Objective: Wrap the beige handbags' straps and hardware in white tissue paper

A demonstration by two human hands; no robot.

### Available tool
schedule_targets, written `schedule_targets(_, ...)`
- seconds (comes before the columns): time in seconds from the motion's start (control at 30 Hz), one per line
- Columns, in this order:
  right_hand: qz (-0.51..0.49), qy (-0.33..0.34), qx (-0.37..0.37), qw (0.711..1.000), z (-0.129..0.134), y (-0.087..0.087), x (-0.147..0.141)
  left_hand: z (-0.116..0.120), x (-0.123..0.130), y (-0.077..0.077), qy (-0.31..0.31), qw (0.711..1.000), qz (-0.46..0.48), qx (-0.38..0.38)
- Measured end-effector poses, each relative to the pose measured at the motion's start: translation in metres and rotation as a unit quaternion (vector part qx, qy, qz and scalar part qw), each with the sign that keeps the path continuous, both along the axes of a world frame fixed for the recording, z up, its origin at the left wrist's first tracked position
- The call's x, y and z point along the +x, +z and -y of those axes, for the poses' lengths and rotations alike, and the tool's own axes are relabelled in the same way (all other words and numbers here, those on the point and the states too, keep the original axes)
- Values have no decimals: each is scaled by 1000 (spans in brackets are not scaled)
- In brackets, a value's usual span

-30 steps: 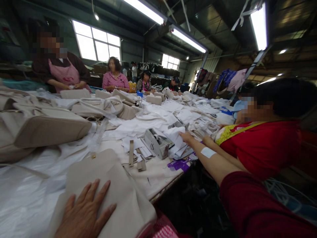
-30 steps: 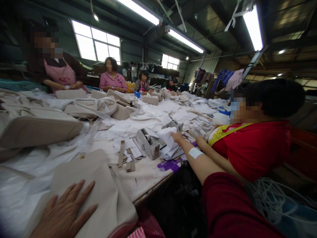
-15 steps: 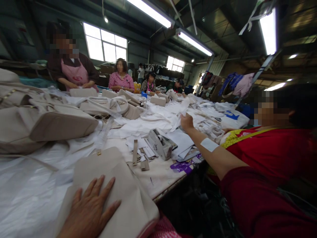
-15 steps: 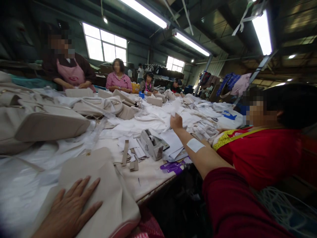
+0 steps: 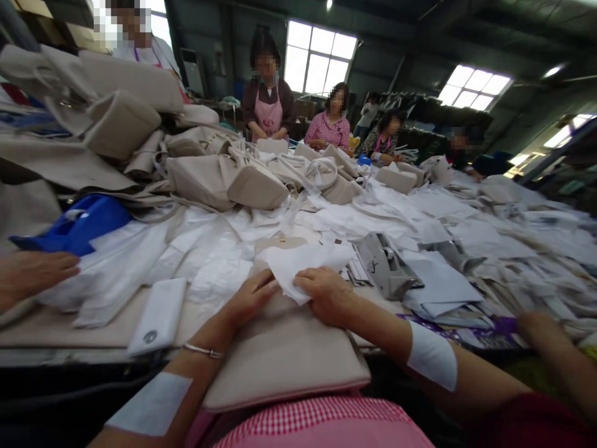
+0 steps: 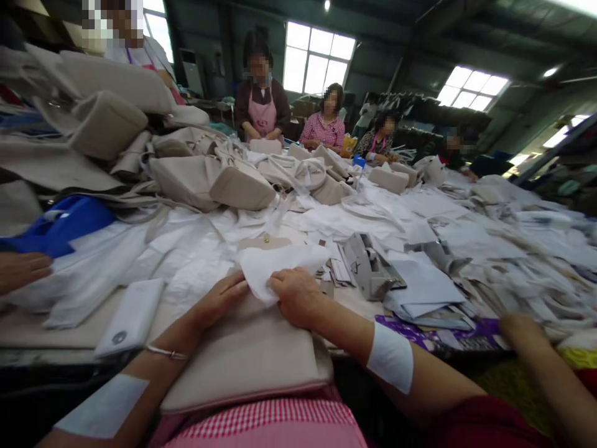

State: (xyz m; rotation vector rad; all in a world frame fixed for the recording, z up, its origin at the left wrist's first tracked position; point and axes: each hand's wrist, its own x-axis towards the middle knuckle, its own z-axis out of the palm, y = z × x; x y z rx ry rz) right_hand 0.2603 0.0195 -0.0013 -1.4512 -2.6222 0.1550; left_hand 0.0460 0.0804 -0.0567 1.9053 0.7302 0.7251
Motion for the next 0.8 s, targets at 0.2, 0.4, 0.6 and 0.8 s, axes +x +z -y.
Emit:
schedule_targets(0.2, 33, -22, 1, 999, -2, -5, 2, 2, 3, -4, 61, 993, 45, -89)
schedule_targets(0.4, 42, -40, -6, 998, -4, -12, 1, 4, 7, -9, 49, 993, 12, -104)
schedule_targets(0.6, -26, -21, -63, 997, -5, -6, 1, 7, 8, -2, 51, 996, -7, -71)
schedule_targets(0.8, -56, -111, -102, 987, -11, 8, -14, 10, 12, 3, 64, 997, -50, -3)
